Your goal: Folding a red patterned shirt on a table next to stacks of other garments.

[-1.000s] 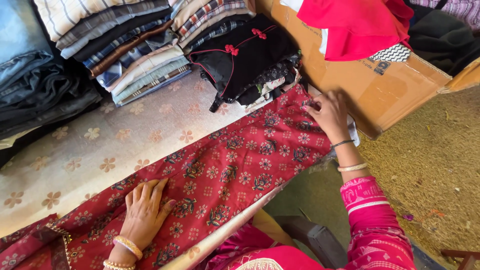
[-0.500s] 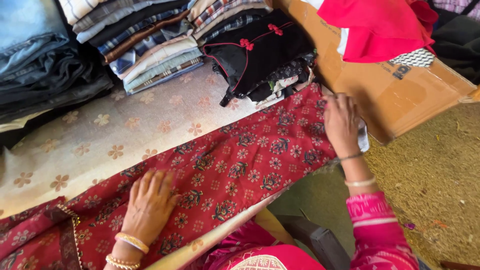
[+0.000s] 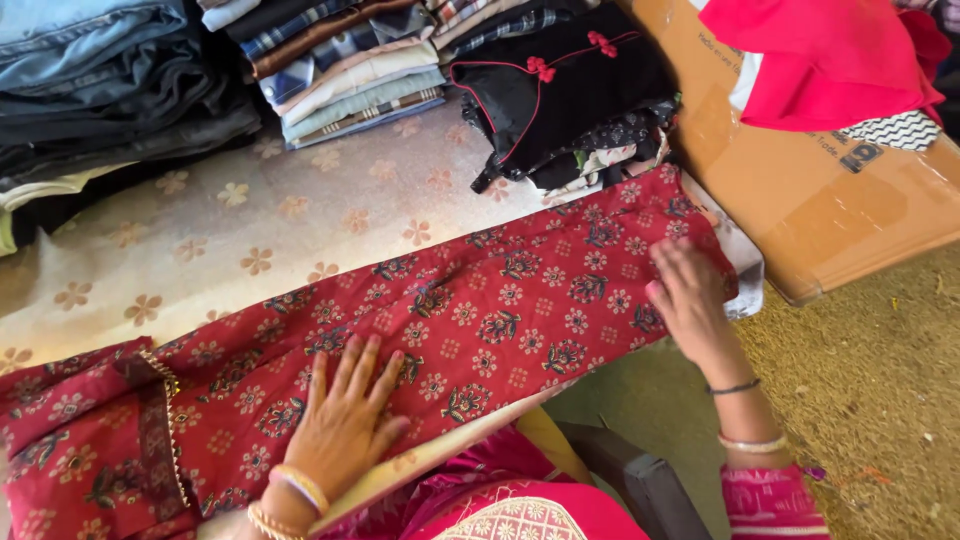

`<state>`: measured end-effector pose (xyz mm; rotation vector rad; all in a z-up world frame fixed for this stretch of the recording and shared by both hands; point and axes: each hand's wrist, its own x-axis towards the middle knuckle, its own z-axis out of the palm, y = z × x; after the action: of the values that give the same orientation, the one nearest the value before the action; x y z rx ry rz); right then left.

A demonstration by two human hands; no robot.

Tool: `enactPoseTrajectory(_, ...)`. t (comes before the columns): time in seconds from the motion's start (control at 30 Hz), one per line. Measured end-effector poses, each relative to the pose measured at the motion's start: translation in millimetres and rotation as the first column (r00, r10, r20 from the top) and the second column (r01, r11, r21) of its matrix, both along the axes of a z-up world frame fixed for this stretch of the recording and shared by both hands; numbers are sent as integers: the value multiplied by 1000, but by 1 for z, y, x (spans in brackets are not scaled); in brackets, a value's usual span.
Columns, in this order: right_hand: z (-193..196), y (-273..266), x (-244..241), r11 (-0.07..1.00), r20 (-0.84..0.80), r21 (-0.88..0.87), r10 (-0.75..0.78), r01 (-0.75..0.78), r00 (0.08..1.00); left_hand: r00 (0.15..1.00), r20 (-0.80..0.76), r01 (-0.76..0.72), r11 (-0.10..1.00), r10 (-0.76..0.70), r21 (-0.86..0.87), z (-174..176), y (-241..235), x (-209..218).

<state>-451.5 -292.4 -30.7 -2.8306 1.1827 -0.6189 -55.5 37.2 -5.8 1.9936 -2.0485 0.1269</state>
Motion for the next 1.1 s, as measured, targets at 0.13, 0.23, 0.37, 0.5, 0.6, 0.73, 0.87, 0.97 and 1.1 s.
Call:
enactPoseTrajectory(0.13, -12, -1, -11, 1000, -10, 20, -3, 3, 1000, 953, -88, 289, 957, -291, -33, 7, 4, -4)
enactPoseTrajectory(0.23, -11, -14, -23, 980, 240, -47, -176, 192, 955, 978, -30, 209, 975, -207, 70, 4, 0, 22)
enactPoseTrajectory(0.37, -14, -43, -27, 946, 129, -149, -270, 288, 954, 966, -180, -184, 983, 185, 24, -11, -9, 47)
enactPoseTrajectory(0.5, 18, -52, 2, 871, -25, -16, -491, 491, 871, 922, -168, -362, 931, 350, -45, -19, -32, 50)
enactPoseTrajectory(0.6, 5, -73, -13, 899, -6, -91, -430, 427, 903, 930, -225, -296, 955, 291, 13, -45, -43, 61)
enactPoseTrajectory(0.73, -4, -91, -30, 906, 10, 21, -423, 423, 906, 931, -118, -351, 936, 345, -28, -4, -44, 53)
enactPoseTrajectory(0.87, -24, -120, -51, 846, 516, 532, -299, -27, 803, 924, 125, -344, 929, 361, -138, 25, -38, 28)
enactPoseTrajectory(0.97, -14, -126, -48, 714, 717, 617, -337, -331, 611, 957, 151, -229, 965, 248, -132, 41, -27, -7)
enactPoseTrajectory(1.1, 49, -88, 4, 672, 816, 557, -333, -488, 472, 997, 52, -39, 985, 49, -169, -7, -14, -35)
